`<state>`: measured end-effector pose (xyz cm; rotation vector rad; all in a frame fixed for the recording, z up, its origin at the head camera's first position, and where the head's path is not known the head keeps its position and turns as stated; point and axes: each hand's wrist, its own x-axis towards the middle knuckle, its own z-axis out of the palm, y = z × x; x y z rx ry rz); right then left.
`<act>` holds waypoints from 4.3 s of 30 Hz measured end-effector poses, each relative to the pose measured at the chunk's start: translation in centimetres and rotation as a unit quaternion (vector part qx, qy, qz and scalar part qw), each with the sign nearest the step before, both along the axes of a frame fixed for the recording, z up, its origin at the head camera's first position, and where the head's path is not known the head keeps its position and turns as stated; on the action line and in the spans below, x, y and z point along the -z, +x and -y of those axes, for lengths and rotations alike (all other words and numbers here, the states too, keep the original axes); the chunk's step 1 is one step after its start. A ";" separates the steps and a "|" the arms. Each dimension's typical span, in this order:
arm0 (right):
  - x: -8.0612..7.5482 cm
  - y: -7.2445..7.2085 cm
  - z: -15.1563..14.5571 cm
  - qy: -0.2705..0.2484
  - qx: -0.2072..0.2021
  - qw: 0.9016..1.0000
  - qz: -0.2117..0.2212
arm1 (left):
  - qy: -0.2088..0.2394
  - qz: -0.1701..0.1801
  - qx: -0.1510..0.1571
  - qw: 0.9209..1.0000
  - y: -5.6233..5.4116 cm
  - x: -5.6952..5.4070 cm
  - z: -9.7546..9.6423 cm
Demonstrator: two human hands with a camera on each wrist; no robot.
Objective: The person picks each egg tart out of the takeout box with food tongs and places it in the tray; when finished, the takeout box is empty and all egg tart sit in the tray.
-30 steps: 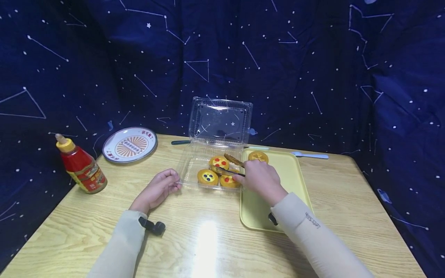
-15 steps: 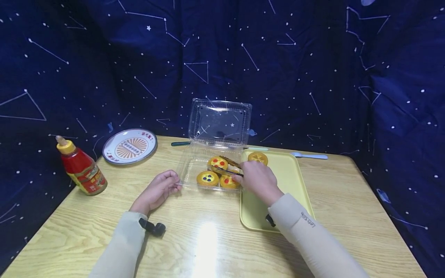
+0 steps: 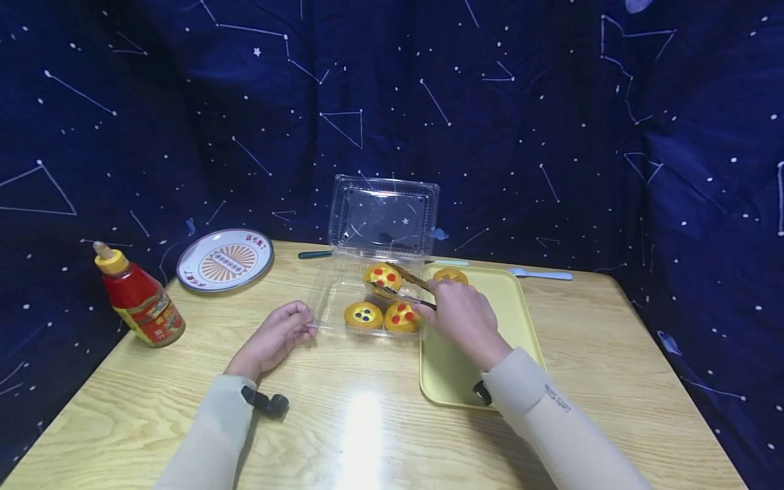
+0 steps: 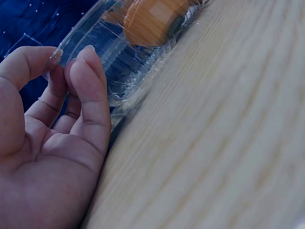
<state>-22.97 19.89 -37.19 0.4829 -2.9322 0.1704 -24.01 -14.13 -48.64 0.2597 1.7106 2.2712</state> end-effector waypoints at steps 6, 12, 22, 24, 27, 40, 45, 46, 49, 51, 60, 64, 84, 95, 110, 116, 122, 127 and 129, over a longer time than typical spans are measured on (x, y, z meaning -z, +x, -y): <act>-0.8 0.9 -1.2 -0.013 -0.008 0.999 -0.042 | -0.002 -0.002 0.001 1.000 0.1 -0.2 0.0; -1.4 1.2 -3.3 -0.016 0.010 0.997 -0.069 | -0.011 -0.006 0.003 1.000 0.0 -0.3 0.0; -1.8 1.4 -7.2 -0.018 0.040 0.996 -0.078 | -0.013 -0.006 -0.004 1.000 0.1 -0.1 0.1; -1.8 1.4 -8.0 -0.018 0.044 0.996 -0.081 | -0.011 -0.007 -0.003 1.000 0.1 -0.1 0.2; -1.7 1.5 -9.2 -0.016 0.052 0.995 -0.080 | -0.012 -0.010 0.001 1.000 0.1 0.0 0.1; -0.2 1.0 -13.7 -0.016 0.115 0.993 -0.024 | -0.010 -0.001 0.002 1.000 0.1 -0.1 0.1; 0.5 0.7 -14.6 -0.016 0.126 0.992 -0.020 | -0.009 -0.004 0.004 1.000 0.0 -0.1 0.1; 0.6 0.6 -14.7 -0.016 0.126 0.992 -0.016 | -0.008 -0.004 0.005 1.000 0.1 -0.1 0.1; 0.9 0.5 -15.0 -0.012 0.128 0.992 -0.006 | -0.009 -0.005 0.004 1.000 0.1 -0.1 0.1; 1.1 0.4 -15.2 -0.010 0.129 0.992 0.002 | -0.009 -0.004 0.003 1.000 0.2 -0.1 0.0; 1.8 0.0 -15.7 -0.003 0.131 0.991 0.028 | -0.013 -0.007 0.002 1.000 0.0 -0.1 0.1; 2.1 0.0 -15.8 0.003 0.138 0.989 0.045 | -0.011 -0.006 0.003 1.000 0.1 -0.2 0.0; 1.8 0.8 -15.4 -0.013 0.169 0.982 0.082 | -0.007 -0.008 0.002 1.000 0.1 -0.3 0.1; 0.1 2.2 -14.3 -0.015 0.141 0.989 0.038 | -0.013 -0.005 0.003 1.000 0.3 -0.3 0.0; -0.9 3.4 -11.5 -0.035 0.062 0.997 -0.041 | -0.012 -0.004 0.003 1.000 0.2 -0.3 0.0; -0.6 3.3 -10.4 -0.045 0.034 0.997 -0.045 | -0.011 -0.002 0.002 1.000 0.1 -0.3 0.0; 0.1 3.0 -9.3 -0.044 -0.006 0.997 -0.064 | -0.007 0.001 -0.001 1.000 0.2 -0.4 0.0; 0.4 2.5 -7.9 -0.047 -0.022 0.998 -0.047 | -0.003 0.003 -0.004 1.000 0.2 -0.2 0.1; 0.5 2.3 -7.4 -0.047 -0.028 0.998 -0.037 | -0.002 0.001 -0.003 1.000 0.1 -0.2 0.1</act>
